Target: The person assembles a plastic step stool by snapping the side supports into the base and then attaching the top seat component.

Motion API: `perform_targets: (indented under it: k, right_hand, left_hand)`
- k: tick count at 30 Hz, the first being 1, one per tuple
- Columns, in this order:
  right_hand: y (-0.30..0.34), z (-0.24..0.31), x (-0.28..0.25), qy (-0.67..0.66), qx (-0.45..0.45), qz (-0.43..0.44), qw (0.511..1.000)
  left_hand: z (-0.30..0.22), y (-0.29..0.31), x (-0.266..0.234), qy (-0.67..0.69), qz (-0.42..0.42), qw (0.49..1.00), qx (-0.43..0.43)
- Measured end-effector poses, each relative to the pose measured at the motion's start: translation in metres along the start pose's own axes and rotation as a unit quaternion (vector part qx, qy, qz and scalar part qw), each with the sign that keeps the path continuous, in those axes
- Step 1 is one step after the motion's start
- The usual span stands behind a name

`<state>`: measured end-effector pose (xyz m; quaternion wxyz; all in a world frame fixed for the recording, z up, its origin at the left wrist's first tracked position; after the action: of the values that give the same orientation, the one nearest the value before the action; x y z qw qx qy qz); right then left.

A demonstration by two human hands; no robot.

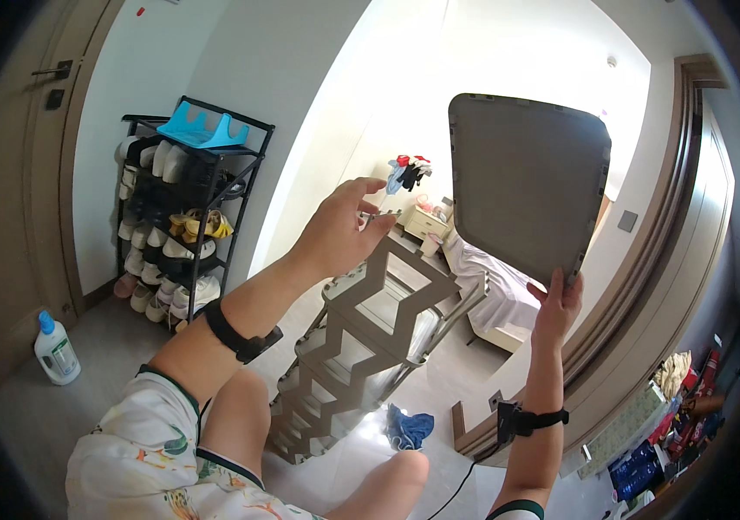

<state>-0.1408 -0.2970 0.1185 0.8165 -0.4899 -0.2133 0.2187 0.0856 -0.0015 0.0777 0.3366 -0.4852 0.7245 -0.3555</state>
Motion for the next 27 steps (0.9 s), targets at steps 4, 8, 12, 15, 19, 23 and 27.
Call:
perform_targets:
  k: [4, 8, 12, 15, 19, 23, 27]
  right_hand:
    - [-0.003, -0.005, 0.006, -0.037, 0.027, 0.022, 0.999]
    - [-0.005, -0.020, 0.017, -0.085, 0.057, 0.037, 0.994]
    - [0.000, -0.019, 0.029, -0.109, 0.100, 0.013, 0.989]
    - [0.001, -0.017, 0.040, -0.181, 0.124, 0.032, 0.975]
    - [0.005, -0.024, 0.045, -0.197, 0.152, 0.030, 0.968]
    - [0.010, -0.030, 0.043, -0.218, 0.146, 0.039, 0.964]
    - [0.010, -0.028, 0.043, -0.207, 0.138, 0.053, 0.967]
  left_hand:
    - [0.008, -0.010, -0.014, -0.018, -0.022, 1.000, 0.001]
    - [0.032, -0.022, -0.020, -0.028, -0.042, 0.998, -0.030]
    - [0.040, -0.019, -0.016, -0.018, -0.026, 0.997, -0.068]
    - [0.039, -0.020, -0.014, 0.003, -0.028, 0.997, -0.067]
    - [0.037, -0.024, -0.005, 0.014, -0.016, 0.998, -0.060]
    - [0.035, -0.027, 0.000, 0.006, -0.015, 0.999, -0.050]
    - [0.035, -0.024, 0.000, 0.013, -0.017, 0.999, -0.049]
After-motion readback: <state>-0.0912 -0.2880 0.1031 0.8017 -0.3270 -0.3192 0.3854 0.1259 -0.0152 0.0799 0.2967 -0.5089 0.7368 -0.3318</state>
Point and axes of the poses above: each hand's wrist, its own y-axis away from the middle knuckle, its own x-axis out of the palm, z = x × y, the point moved 9 cm from there along -y, towards the middle knuckle, and after that the axes turned 1 degree about z, right-handed, at the moved point
